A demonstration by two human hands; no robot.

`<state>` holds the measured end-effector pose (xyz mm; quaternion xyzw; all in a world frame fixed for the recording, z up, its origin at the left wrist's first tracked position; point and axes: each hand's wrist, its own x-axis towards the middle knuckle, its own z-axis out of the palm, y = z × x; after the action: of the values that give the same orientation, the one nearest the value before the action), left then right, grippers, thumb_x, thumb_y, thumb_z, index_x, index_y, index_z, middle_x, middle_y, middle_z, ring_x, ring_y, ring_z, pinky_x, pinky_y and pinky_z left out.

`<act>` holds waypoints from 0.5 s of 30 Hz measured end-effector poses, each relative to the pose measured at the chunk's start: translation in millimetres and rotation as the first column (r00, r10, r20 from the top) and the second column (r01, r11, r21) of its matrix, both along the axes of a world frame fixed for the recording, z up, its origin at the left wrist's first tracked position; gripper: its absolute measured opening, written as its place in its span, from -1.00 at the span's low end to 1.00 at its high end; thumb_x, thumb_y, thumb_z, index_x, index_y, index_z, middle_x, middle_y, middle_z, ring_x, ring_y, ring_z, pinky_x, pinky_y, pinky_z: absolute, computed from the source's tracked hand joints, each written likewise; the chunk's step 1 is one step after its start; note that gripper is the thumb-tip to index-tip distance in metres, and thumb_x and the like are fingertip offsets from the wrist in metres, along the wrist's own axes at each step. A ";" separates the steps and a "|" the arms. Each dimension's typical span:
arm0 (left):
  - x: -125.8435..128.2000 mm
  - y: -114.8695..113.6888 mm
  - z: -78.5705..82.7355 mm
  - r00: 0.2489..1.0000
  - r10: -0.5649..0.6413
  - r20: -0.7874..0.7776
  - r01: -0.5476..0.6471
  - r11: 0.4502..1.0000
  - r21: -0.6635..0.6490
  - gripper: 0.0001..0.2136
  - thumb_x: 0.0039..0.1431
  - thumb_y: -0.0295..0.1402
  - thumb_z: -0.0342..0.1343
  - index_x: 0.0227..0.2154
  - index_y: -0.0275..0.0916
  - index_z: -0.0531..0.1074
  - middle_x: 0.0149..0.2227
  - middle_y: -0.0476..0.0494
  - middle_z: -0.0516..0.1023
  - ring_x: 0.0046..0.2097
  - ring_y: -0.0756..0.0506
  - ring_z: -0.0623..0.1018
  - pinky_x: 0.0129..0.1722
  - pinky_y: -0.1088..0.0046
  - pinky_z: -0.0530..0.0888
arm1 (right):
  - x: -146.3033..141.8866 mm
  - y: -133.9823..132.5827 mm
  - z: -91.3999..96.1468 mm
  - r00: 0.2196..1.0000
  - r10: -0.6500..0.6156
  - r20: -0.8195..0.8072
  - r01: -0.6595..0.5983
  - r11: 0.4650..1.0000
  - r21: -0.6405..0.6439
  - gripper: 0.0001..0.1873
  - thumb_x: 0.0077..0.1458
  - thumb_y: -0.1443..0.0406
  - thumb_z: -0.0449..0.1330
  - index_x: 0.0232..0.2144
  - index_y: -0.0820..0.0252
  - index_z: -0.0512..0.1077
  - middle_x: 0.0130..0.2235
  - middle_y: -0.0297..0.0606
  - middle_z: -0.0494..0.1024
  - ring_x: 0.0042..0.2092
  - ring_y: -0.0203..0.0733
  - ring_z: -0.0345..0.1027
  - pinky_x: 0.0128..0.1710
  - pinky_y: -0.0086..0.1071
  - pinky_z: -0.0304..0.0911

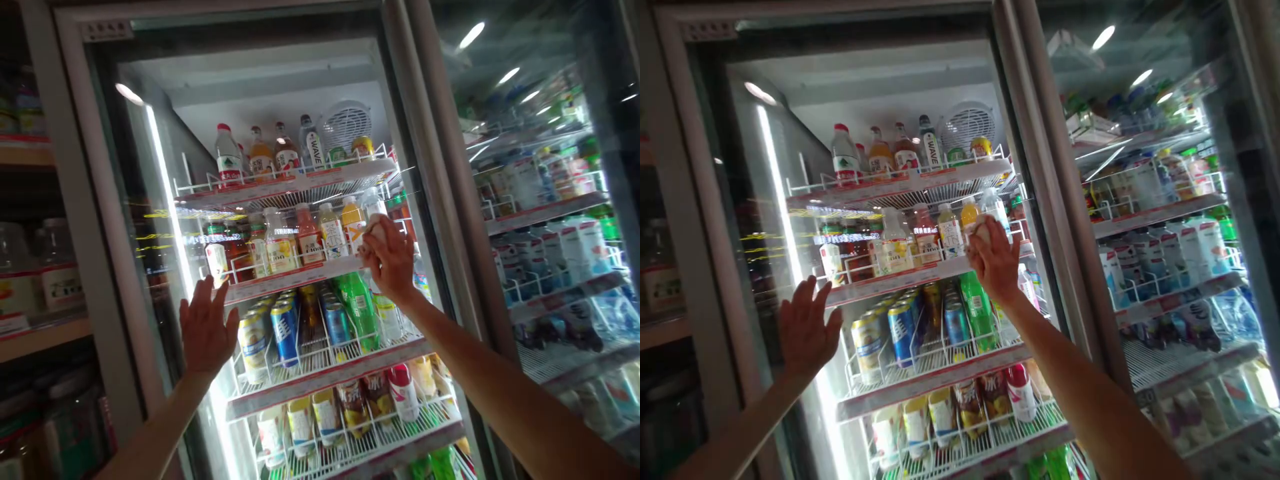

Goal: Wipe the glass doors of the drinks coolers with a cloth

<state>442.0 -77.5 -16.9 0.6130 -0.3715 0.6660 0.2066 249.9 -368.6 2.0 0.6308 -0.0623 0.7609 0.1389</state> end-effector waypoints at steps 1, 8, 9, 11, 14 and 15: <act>0.2 -0.2 -0.3 1.000 0.007 -0.008 -0.007 1.000 -0.001 -0.49 0.24 -0.26 -0.13 0.24 -0.18 0.02 0.30 -0.22 0.01 0.31 -0.20 0.04 0.26 0.11 -0.04 | 1.2 -0.3 4.7 0.999 -0.004 0.053 0.001 0.998 0.063 -0.68 0.17 0.27 0.00 -0.04 0.05 0.38 0.27 -0.22 0.09 0.27 -0.05 -0.01 0.21 0.04 -0.09; -0.9 -0.2 0.0 0.999 -0.034 -0.011 0.033 0.999 -0.008 -0.49 0.24 -0.24 -0.13 0.24 -0.11 0.02 0.30 -0.17 0.02 0.30 -0.20 0.06 0.26 0.12 -0.05 | 22.4 53.4 -45.9 0.931 -0.106 -0.349 -0.086 0.866 -0.493 -0.59 0.17 0.22 0.02 0.08 -0.09 0.23 0.21 -0.44 0.24 0.30 -0.26 -0.12 0.32 -0.11 -0.32; -1.5 -0.1 0.2 1.000 -0.028 -0.013 0.028 1.000 -0.006 -0.49 0.24 -0.24 -0.13 0.25 -0.10 0.00 0.30 -0.16 0.01 0.30 -0.20 0.05 0.26 0.11 -0.04 | 21.6 50.3 -44.1 0.931 -0.101 -0.352 -0.098 0.857 -0.505 -0.57 0.17 0.22 0.03 0.10 -0.08 0.21 0.20 -0.44 0.26 0.30 -0.25 -0.12 0.33 -0.09 -0.34; -2.6 0.0 0.4 1.000 0.001 -0.009 -0.001 1.000 -0.003 -0.47 0.24 -0.26 -0.12 0.26 -0.07 -0.04 0.31 -0.14 0.00 0.30 -0.19 0.05 0.25 0.10 -0.03 | 17.9 34.0 -24.7 0.968 -0.024 -0.251 -0.073 0.926 -0.371 -0.52 0.17 0.23 0.01 0.15 -0.02 0.15 0.19 -0.36 0.28 0.29 -0.18 -0.08 0.31 -0.02 -0.29; -3.6 -0.1 0.1 1.000 0.029 -0.002 -0.029 1.000 -0.002 -0.47 0.24 -0.27 -0.12 0.26 -0.08 -0.06 0.31 -0.16 -0.01 0.31 -0.19 0.05 0.25 0.11 -0.02 | 16.1 12.8 17.6 0.997 0.075 0.024 -0.074 0.996 -0.051 -0.47 0.18 0.29 -0.06 0.21 0.10 0.06 0.21 -0.17 0.23 0.26 -0.04 0.00 0.24 0.09 -0.14; -3.8 0.0 0.0 1.000 0.027 -0.010 -0.027 1.000 -0.002 -0.47 0.24 -0.27 -0.13 0.26 -0.08 -0.06 0.31 -0.14 -0.02 0.31 -0.19 0.05 0.25 0.11 -0.03 | 18.0 13.3 25.9 0.994 0.085 0.073 -0.086 0.996 0.007 -0.47 0.18 0.29 -0.07 0.21 0.10 0.07 0.22 -0.15 0.22 0.26 -0.02 0.02 0.23 0.10 -0.12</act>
<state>438.2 -77.5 -16.9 0.6210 -0.3613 0.6662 0.2001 267.9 -355.4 27.9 0.6054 -0.0441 0.7883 0.1009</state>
